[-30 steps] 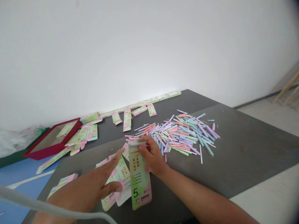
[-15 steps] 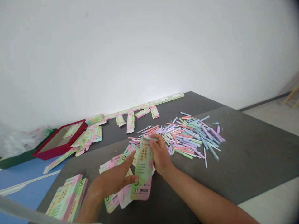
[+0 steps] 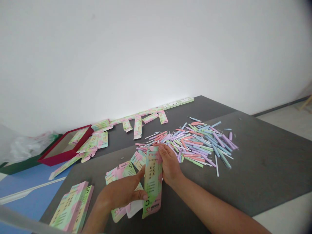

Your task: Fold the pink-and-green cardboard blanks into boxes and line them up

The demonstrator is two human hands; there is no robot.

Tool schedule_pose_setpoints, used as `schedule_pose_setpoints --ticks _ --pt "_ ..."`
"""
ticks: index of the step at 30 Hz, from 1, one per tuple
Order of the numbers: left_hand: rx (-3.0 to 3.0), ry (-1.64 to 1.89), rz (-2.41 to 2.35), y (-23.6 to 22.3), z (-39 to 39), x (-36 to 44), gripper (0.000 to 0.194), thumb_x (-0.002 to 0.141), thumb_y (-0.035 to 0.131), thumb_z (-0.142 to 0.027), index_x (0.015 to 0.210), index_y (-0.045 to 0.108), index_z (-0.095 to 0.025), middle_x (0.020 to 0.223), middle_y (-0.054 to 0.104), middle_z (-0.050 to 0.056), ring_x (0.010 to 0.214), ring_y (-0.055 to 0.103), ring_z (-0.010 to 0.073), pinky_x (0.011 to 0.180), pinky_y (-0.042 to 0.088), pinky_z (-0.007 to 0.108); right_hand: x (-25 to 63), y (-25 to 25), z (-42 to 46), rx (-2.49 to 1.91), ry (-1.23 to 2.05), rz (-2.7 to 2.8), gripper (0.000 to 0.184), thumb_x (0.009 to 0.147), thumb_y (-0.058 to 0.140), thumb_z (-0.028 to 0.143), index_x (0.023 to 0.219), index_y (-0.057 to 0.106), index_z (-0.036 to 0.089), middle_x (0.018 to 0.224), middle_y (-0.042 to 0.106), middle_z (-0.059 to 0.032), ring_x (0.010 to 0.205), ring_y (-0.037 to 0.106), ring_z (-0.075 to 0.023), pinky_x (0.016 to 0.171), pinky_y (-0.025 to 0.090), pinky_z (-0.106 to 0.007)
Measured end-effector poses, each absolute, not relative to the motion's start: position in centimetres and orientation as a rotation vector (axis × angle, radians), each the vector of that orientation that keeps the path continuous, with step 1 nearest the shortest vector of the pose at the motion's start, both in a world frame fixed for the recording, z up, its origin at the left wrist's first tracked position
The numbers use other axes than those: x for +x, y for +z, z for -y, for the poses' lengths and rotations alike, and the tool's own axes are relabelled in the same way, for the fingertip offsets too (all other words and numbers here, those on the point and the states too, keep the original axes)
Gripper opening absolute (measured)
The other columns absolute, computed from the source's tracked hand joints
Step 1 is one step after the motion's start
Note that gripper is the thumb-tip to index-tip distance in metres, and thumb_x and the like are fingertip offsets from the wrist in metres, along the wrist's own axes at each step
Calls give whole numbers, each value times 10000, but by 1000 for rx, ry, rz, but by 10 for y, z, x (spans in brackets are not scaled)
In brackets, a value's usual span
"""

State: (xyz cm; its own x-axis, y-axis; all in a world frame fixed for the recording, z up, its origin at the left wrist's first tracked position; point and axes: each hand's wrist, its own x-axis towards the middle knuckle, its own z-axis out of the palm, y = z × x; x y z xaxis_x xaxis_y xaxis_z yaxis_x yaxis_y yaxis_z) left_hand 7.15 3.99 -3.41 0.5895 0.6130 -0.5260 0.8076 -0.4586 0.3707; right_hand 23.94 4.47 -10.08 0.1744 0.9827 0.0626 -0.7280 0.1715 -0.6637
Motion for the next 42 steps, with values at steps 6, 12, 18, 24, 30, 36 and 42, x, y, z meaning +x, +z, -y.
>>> schedule_pose_setpoints --ticks 6,12,18,24,30,36,42 --pt "2196 -470 -1099 -33 -39 75 796 868 521 -583 1509 224 -215 1155 702 105 977 668 296 800 496 318 237 -101 -44 -563 1298 513 237 814 651 408 769 551 198 637 550 48 547 509 -114 515 407 -225" --pt "2189 -518 -1116 -33 -39 80 663 864 545 -501 1431 362 -211 1139 709 100 964 671 290 799 506 322 236 -104 -42 -558 1302 527 206 809 643 366 764 522 206 611 487 64 525 443 -99 491 366 -206" --pt "2199 -507 -1154 -28 -38 86 543 839 578 -463 1313 511 -207 1176 693 101 1034 647 307 857 494 338 235 -104 -38 -630 1235 633 165 810 623 333 767 523 208 629 472 61 527 419 -96 496 360 -207" --pt "2165 -556 -1236 -18 -37 93 450 816 617 -428 1217 605 -222 1107 723 83 1024 652 323 821 509 355 237 -102 -26 -676 1109 910 90 840 561 283 789 536 213 581 398 72 481 347 -94 455 292 -213" --pt "2203 -594 -1267 -13 -37 90 415 805 649 -396 1188 639 -238 1115 715 80 1014 655 328 845 497 378 241 -102 -18 -590 962 1207 111 875 530 250 857 629 205 751 535 8 645 483 -131 615 392 -269" --pt "2211 -570 -1199 -18 -41 83 425 808 665 -339 1214 621 -222 1104 716 76 995 655 302 844 495 353 239 -107 -20 -444 916 1289 188 914 506 264 946 684 216 851 623 -40 811 571 -183 758 445 -336" --pt "2181 -634 -1247 -14 -39 84 384 815 657 -343 1180 628 -228 1047 727 52 953 660 279 804 493 313 238 -109 -18 -465 921 1338 180 919 506 277 972 662 205 852 635 -47 789 592 -184 721 459 -323"
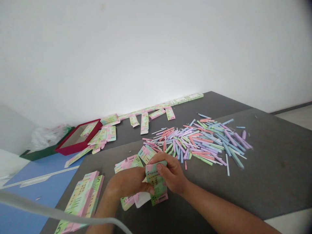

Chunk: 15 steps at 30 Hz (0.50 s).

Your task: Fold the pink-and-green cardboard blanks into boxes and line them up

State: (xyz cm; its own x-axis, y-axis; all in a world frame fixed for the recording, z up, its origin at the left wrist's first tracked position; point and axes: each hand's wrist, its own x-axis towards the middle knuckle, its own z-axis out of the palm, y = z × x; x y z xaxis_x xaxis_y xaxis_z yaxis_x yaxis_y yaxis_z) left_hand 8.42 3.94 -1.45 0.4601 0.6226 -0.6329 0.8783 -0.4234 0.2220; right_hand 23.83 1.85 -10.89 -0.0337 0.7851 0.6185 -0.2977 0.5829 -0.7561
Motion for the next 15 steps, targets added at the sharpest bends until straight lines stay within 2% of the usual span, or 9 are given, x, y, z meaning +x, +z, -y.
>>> schedule_pose_setpoints --ticks 4,9,15 --pt "2181 -649 -1251 -12 -38 85 366 811 664 -335 1158 639 -221 1030 729 50 934 662 273 782 488 302 237 -113 -15 -536 879 1358 208 932 481 322 984 643 203 841 629 -42 744 579 -172 691 456 -309" --pt "2167 -593 -1213 -10 -39 84 354 811 653 -293 1162 641 -248 1064 723 18 970 652 245 814 481 278 231 -118 -12 -477 869 1333 312 970 395 379 1063 636 204 919 642 -71 836 609 -200 748 480 -339" --pt "2166 -637 -1300 -5 -36 87 295 811 647 -293 1100 673 -244 1033 734 5 937 665 233 784 484 268 232 -114 -14 -484 811 1363 290 972 388 301 1039 655 209 893 649 -62 817 615 -189 746 485 -333"
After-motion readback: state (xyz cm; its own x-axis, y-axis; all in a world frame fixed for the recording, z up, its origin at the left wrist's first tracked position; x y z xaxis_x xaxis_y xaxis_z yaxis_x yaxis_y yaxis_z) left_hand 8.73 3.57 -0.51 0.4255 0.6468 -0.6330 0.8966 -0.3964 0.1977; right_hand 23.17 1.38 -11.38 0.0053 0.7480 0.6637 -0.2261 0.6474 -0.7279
